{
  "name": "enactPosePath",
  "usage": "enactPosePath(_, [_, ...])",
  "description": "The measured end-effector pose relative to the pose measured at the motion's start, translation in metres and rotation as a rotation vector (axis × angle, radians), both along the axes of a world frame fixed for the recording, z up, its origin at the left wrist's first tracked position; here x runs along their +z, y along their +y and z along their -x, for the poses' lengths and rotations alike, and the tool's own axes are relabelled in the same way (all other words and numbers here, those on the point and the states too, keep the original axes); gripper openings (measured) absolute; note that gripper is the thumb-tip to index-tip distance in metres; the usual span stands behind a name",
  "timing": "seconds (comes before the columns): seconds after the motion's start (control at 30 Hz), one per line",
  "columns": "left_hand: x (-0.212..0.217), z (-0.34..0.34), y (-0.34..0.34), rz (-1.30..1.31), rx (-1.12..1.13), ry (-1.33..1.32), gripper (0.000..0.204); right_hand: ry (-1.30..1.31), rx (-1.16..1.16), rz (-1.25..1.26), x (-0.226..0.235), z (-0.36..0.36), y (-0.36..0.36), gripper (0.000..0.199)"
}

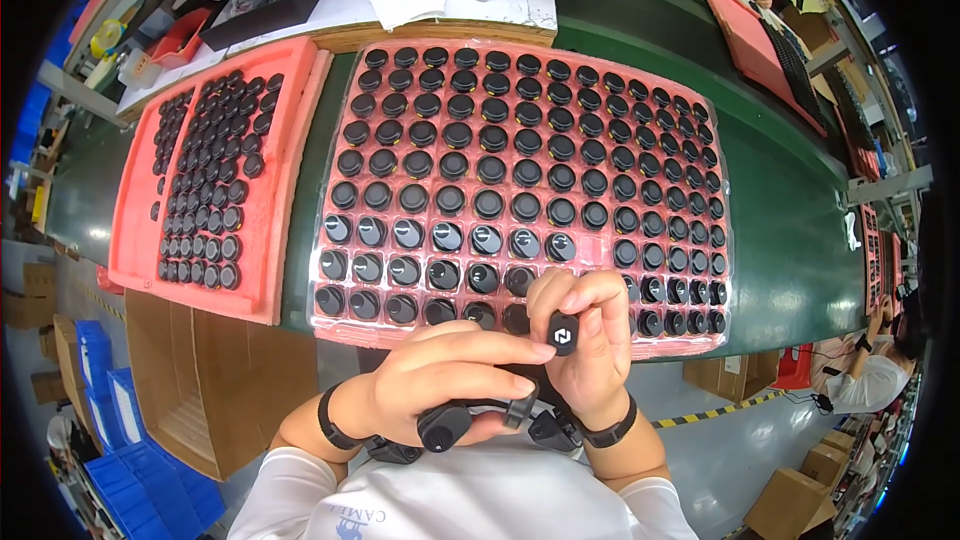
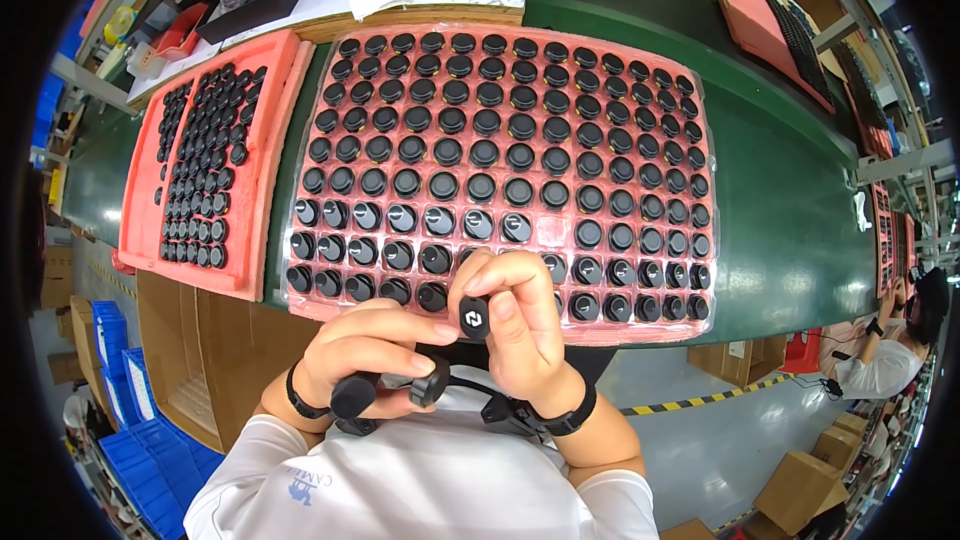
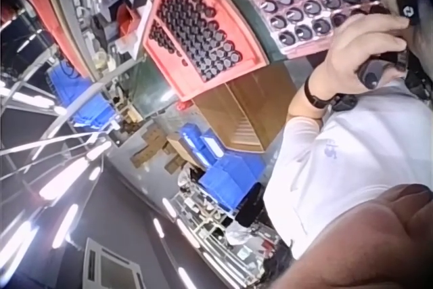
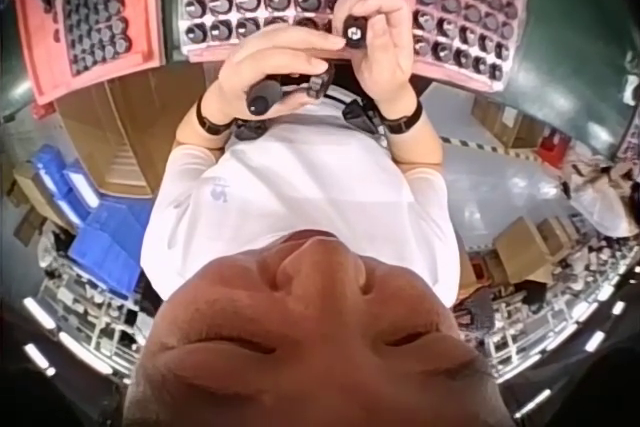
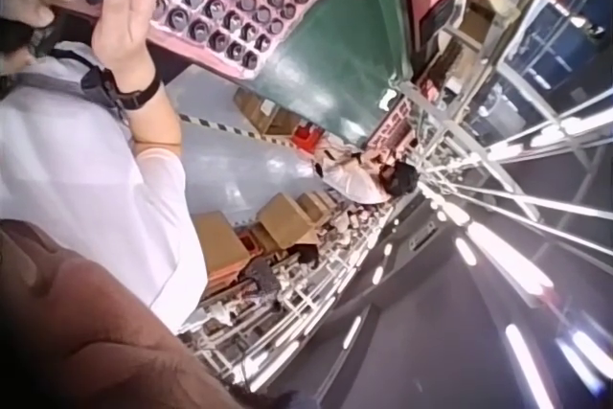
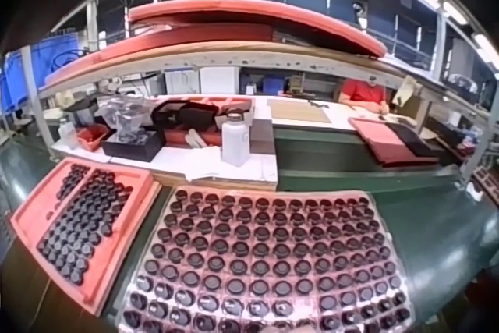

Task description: The person picks up a black component and fits it into a black housing, pressing them together by hand before placing the assembly back into a tray. This process is repeated for several units, with the person occasionally reaching for more components from a nearby bin.

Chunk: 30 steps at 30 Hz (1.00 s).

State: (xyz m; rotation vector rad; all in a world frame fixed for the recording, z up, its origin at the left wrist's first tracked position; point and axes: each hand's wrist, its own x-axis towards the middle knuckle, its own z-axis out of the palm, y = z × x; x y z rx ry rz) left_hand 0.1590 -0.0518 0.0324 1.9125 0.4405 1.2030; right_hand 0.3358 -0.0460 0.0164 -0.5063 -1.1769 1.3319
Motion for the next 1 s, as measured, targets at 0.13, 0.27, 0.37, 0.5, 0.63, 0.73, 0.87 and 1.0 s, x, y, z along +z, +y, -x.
enactPosePath(0.13, [0.0,-0.002,-0.002,-0.026,0.014,0.069,0.042,-0.007,-0.004,0.002,-0.002,0.003,-0.001,0.021])
enactPosePath(0.27, [-0.007,-0.006,-0.002,-0.093,0.039,0.139,0.039,0.059,0.025,-0.056,-0.004,0.004,-0.002,0.019])
enactPosePath(0.37, [-0.011,-0.01,-0.001,-0.166,0.055,0.175,0.037,0.123,0.032,-0.033,-0.004,0.006,0.0,0.018])
enactPosePath(0.5, [-0.011,-0.013,-0.002,-0.239,0.039,0.224,0.036,0.091,-0.005,0.077,0.005,0.005,-0.003,0.019])
enactPosePath(0.63, [-0.008,-0.013,-0.004,-0.225,-0.024,0.274,0.033,0.129,-0.015,0.116,0.003,0.002,0.0,0.018])
enactPosePath(0.73, [-0.005,-0.012,-0.002,-0.245,-0.033,0.278,0.032,0.138,-0.002,0.135,0.003,0.0,0.0,0.018])
enactPosePath(0.87, [-0.002,-0.01,0.0,-0.236,-0.038,0.28,0.042,0.117,-0.006,0.133,0.003,0.002,0.001,0.019])
enactPosePath(1.0, [-0.008,-0.01,0.0,-0.21,0.039,0.286,0.046,0.088,-0.043,0.109,0.002,0.005,-0.001,0.021])
